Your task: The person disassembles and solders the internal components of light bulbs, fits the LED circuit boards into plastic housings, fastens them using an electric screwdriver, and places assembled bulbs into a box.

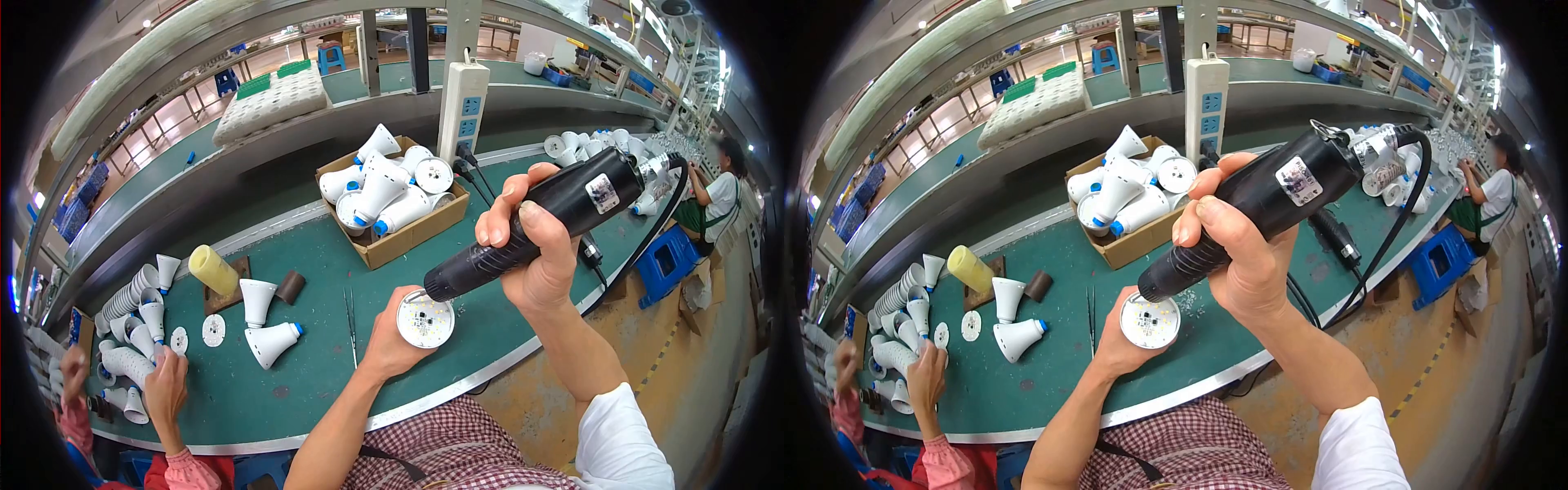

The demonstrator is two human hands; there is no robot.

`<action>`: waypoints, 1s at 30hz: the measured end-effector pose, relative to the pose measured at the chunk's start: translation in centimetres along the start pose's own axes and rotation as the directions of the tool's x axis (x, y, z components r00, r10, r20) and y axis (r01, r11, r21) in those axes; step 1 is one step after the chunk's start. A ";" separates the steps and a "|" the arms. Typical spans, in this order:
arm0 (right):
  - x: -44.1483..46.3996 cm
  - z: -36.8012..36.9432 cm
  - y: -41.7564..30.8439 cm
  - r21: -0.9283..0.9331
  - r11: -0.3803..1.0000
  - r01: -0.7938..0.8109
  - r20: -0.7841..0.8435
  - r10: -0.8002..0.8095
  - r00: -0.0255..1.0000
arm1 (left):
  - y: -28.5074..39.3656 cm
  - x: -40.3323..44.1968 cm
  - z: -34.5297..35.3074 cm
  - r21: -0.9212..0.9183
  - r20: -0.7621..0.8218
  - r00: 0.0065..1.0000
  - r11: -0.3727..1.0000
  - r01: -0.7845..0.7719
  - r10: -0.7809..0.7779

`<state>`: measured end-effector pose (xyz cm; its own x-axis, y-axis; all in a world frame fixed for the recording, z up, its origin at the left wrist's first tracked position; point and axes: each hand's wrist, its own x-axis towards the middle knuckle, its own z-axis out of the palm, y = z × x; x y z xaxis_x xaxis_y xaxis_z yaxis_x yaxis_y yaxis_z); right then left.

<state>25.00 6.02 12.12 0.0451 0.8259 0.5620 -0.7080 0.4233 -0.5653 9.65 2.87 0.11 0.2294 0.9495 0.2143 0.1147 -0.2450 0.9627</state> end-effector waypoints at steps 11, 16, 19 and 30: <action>0.8 1.8 -0.6 -0.285 0.953 -0.107 0.125 0.147 0.981 | 0.4 -0.2 0.0 -0.004 0.148 0.988 0.999 0.052 -0.051; 1.6 2.6 -0.3 -0.380 0.921 -0.090 0.167 0.164 0.972 | 1.1 -0.4 -0.1 -0.110 0.175 0.981 0.988 0.108 -0.088; 1.8 3.0 -0.2 -0.380 0.920 -0.098 0.171 0.174 0.970 | 1.4 -0.4 -0.1 -0.159 0.196 0.975 0.978 0.138 -0.106; 3.3 1.9 -2.0 -0.226 0.973 -0.054 0.192 0.099 0.976 | 0.9 -0.4 -0.3 -0.189 0.138 0.990 0.980 0.059 -0.033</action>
<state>25.27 7.18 16.23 -0.1612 0.7769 0.6086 -0.5316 0.4512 -0.7168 9.41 2.36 0.92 0.3571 0.9208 0.1572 -0.0568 -0.1466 0.9876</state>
